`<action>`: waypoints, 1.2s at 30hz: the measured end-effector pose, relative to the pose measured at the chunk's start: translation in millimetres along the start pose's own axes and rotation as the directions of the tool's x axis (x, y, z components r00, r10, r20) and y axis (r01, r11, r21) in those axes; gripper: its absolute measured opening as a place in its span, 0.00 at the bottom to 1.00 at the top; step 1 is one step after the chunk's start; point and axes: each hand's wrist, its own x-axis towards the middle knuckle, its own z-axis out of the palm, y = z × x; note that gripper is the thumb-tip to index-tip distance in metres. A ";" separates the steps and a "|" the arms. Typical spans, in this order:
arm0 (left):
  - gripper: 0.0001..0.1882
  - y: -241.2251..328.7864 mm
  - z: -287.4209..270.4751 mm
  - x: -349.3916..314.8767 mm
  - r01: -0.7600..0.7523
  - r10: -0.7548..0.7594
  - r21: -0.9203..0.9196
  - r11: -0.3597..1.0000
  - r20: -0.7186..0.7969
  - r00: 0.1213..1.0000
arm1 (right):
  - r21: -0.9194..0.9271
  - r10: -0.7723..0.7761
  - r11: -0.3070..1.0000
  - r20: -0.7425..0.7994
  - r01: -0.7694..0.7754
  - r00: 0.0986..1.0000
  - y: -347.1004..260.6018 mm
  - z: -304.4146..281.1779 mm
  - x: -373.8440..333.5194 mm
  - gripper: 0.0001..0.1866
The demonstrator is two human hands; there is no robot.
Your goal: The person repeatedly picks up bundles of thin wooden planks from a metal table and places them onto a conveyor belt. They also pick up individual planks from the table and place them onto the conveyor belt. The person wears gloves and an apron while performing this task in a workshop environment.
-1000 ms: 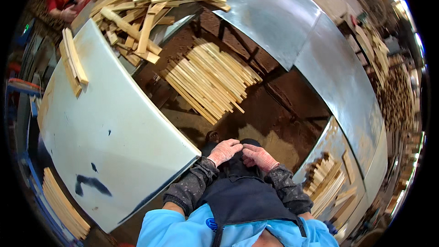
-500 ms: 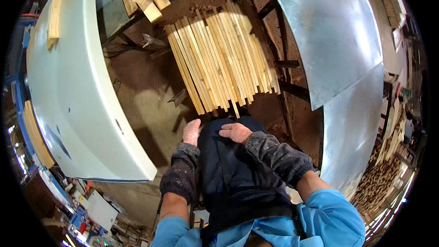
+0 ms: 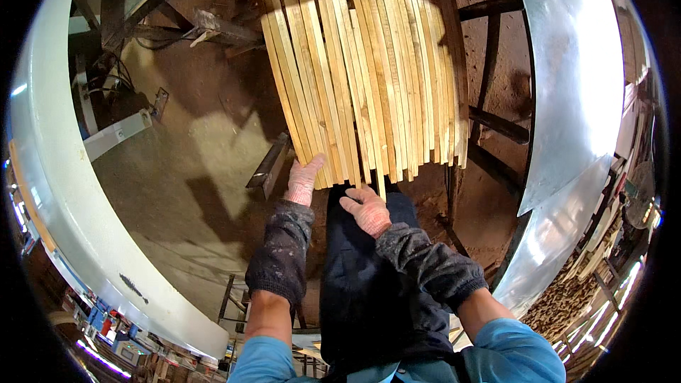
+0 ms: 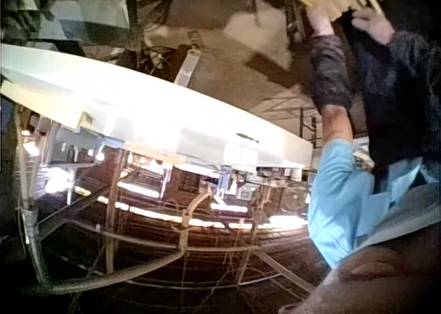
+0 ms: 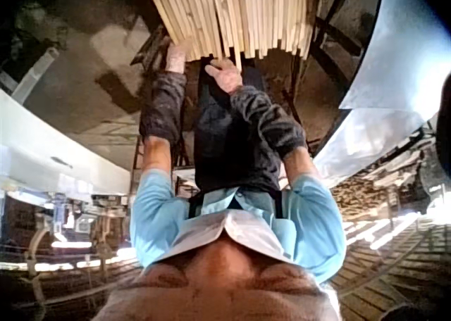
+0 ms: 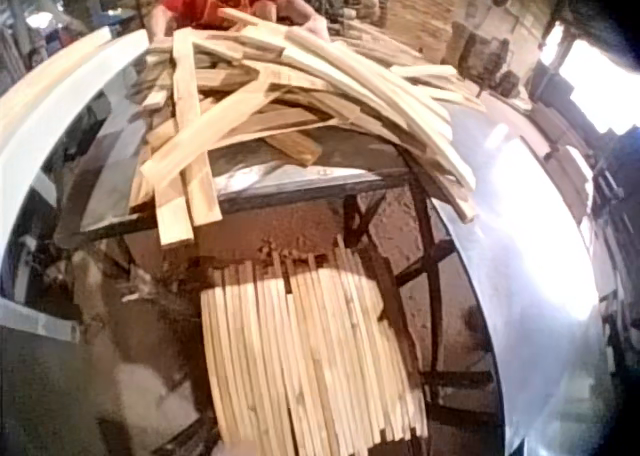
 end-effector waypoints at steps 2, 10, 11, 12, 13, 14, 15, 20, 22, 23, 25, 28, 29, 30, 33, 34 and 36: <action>0.28 20.2 -0.7 -16.0 0.043 -0.042 -0.016 0.999 0.050 0.998 | 0.139 -0.043 0.989 0.027 0.039 0.999 6.2 3.9 -7.0 0.34; 0.32 54.0 -26.2 -61.7 0.020 0.020 -0.142 0.990 0.278 0.960 | 0.243 -0.051 0.970 0.253 -0.012 0.966 -73.3 -79.1 -28.1 0.47; 0.32 54.3 -23.1 -63.0 0.009 0.056 -0.207 0.978 0.304 0.951 | 0.290 -0.081 0.957 0.245 0.007 0.966 -88.1 -84.7 -20.2 0.48; 0.36 60.6 -17.5 -65.9 0.028 0.029 -0.198 0.980 0.280 0.960 | 0.051 -0.108 0.994 0.195 0.099 0.975 -77.9 -80.7 4.6 0.51; 0.37 60.9 -11.8 -60.9 -0.058 0.118 -0.200 0.978 0.303 0.946 | -0.199 -0.132 0.967 0.140 0.158 0.981 -68.4 -76.7 29.1 0.55; 0.38 57.9 -9.1 -55.4 -0.145 0.207 -0.210 0.967 0.312 0.927 | -0.326 -0.052 0.941 0.138 0.095 0.989 -89.2 -78.8 38.8 0.57; 0.39 56.5 -6.5 -52.7 -0.229 0.288 -0.211 0.950 0.322 0.902 | -0.437 0.029 0.899 0.127 0.030 0.992 -107.7 -77.7 42.6 0.58; 0.39 84.8 20.0 -81.8 -0.265 0.309 -0.200 0.943 0.237 0.921 | 0.017 -0.129 0.991 -0.077 0.130 0.989 -111.7 -62.6 18.3 0.62; 0.41 91.1 24.8 -105.4 -0.206 0.222 -0.096 0.974 0.205 0.953 | 0.052 -0.131 0.990 -0.024 0.132 0.991 -111.5 -73.9 -5.5 0.62; 0.42 86.2 26.3 -113.6 -0.198 0.213 -0.088 0.976 0.201 0.956 | 0.054 -0.125 0.991 -0.016 0.126 0.992 -104.6 -75.6 -14.1 0.62; 0.42 47.0 14.5 -111.7 -0.280 0.266 0.045 0.959 0.203 0.943 | 0.018 -0.156 0.987 -0.019 0.157 0.988 -85.1 -75.0 -30.1 0.62; 0.43 59.0 46.0 -145.4 -0.299 0.287 0.019 0.954 0.231 0.930 | 0.203 -0.200 0.957 -0.046 0.205 0.979 -59.6 -85.2 -46.6 0.64; 0.43 76.0 64.1 -160.8 -0.260 0.263 -0.044 0.965 0.246 0.933 | 0.277 -0.229 0.930 -0.072 0.240 0.971 -50.9 -90.9 -49.6 0.64; 0.43 85.7 77.3 -168.7 -0.222 0.244 -0.108 0.969 0.259 0.935 | 0.331 -0.210 0.913 -0.119 0.238 0.970 -40.9 -95.7 -50.4 0.64; 0.43 80.0 111.6 -147.9 -0.246 0.261 -0.086 0.965 0.351 0.899 | 0.460 -0.232 0.825 -0.252 0.327 0.940 -24.7 -120.6 -44.5 0.62; 0.44 77.5 119.9 -137.6 -0.261 0.257 -0.041 0.965 0.375 0.891 | 0.435 -0.232 0.837 -0.269 0.333 0.935 -23.2 -132.5 -42.5 0.61; 0.50 78.3 132.0 -113.6 -0.355 0.266 0.128 0.926 0.446 0.855 | 0.405 -0.266 0.828 -0.327 0.389 0.907 -27.1 -154.2 -38.8 0.59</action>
